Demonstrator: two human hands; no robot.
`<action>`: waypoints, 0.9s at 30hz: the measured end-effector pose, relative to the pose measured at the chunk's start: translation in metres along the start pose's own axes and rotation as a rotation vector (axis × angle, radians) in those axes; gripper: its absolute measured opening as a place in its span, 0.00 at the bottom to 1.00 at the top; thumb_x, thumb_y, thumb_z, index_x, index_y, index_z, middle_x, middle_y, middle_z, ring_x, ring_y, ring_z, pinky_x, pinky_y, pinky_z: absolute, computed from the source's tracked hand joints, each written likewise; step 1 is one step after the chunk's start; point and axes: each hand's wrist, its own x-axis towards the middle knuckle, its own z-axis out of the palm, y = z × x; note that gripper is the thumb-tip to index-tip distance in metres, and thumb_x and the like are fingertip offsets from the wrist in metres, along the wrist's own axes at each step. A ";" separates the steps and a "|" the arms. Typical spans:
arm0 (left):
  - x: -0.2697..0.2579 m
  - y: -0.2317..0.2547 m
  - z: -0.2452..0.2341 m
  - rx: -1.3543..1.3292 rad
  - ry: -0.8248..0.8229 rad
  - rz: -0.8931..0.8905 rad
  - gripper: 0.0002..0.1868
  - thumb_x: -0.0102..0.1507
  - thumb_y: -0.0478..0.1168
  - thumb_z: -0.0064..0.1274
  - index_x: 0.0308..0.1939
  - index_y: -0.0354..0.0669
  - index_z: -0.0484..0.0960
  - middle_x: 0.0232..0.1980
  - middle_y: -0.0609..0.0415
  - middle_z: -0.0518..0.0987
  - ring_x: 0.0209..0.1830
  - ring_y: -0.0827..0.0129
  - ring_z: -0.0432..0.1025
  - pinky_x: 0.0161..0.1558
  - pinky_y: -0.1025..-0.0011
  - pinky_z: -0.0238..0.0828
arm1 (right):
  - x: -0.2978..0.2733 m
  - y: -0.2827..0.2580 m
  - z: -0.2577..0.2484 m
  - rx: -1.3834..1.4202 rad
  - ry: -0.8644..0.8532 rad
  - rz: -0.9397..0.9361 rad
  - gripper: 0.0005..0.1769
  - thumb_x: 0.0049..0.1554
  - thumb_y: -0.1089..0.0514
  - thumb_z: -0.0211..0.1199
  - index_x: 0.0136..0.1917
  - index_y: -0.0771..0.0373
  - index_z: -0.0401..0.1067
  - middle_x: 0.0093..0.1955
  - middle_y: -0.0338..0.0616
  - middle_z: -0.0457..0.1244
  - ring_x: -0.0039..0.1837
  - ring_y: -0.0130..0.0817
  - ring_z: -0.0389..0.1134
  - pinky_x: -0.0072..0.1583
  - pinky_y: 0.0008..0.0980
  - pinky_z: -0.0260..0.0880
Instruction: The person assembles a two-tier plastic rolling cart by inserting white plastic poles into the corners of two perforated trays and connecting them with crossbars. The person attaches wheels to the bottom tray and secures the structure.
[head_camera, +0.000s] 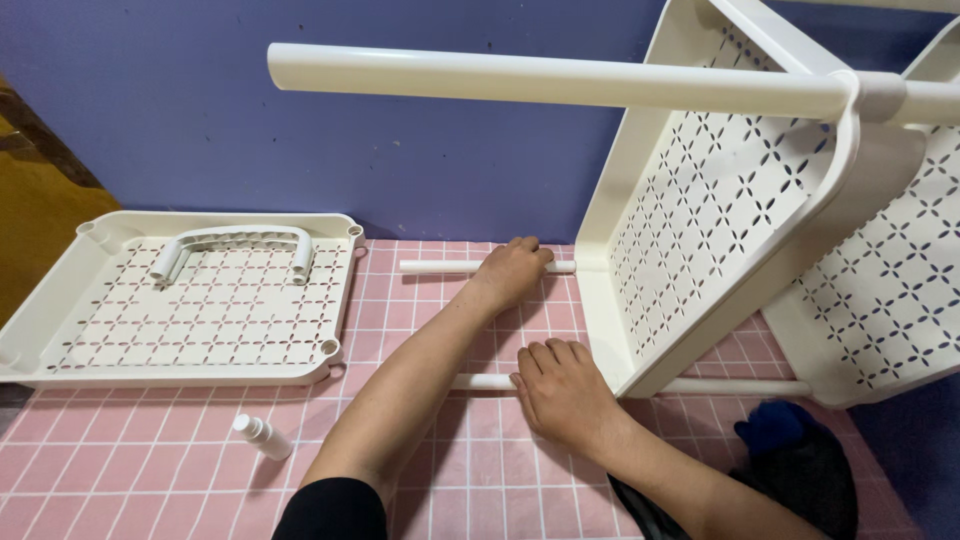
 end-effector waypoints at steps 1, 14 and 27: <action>0.001 0.000 0.001 0.008 -0.004 -0.006 0.11 0.64 0.35 0.50 0.49 0.43 0.82 0.51 0.45 0.78 0.54 0.53 0.74 0.55 0.55 0.75 | -0.001 0.000 0.001 0.025 -0.011 0.009 0.14 0.57 0.55 0.59 0.47 0.69 0.72 0.45 0.51 0.66 0.49 0.46 0.66 0.53 0.46 0.65; -0.006 0.002 0.010 -0.031 0.122 -0.018 0.15 0.61 0.40 0.58 0.52 0.47 0.81 0.51 0.50 0.77 0.53 0.53 0.72 0.52 0.49 0.72 | -0.004 -0.003 0.005 0.120 -0.016 -0.001 0.13 0.59 0.55 0.60 0.47 0.68 0.73 0.43 0.50 0.66 0.48 0.45 0.66 0.51 0.45 0.66; -0.007 0.003 0.008 0.027 0.085 -0.049 0.13 0.63 0.40 0.54 0.51 0.51 0.83 0.52 0.54 0.78 0.52 0.52 0.73 0.53 0.41 0.71 | 0.013 -0.001 0.006 -0.273 -0.323 0.425 0.41 0.61 0.35 0.46 0.69 0.73 0.62 0.70 0.70 0.56 0.68 0.78 0.54 0.67 0.69 0.55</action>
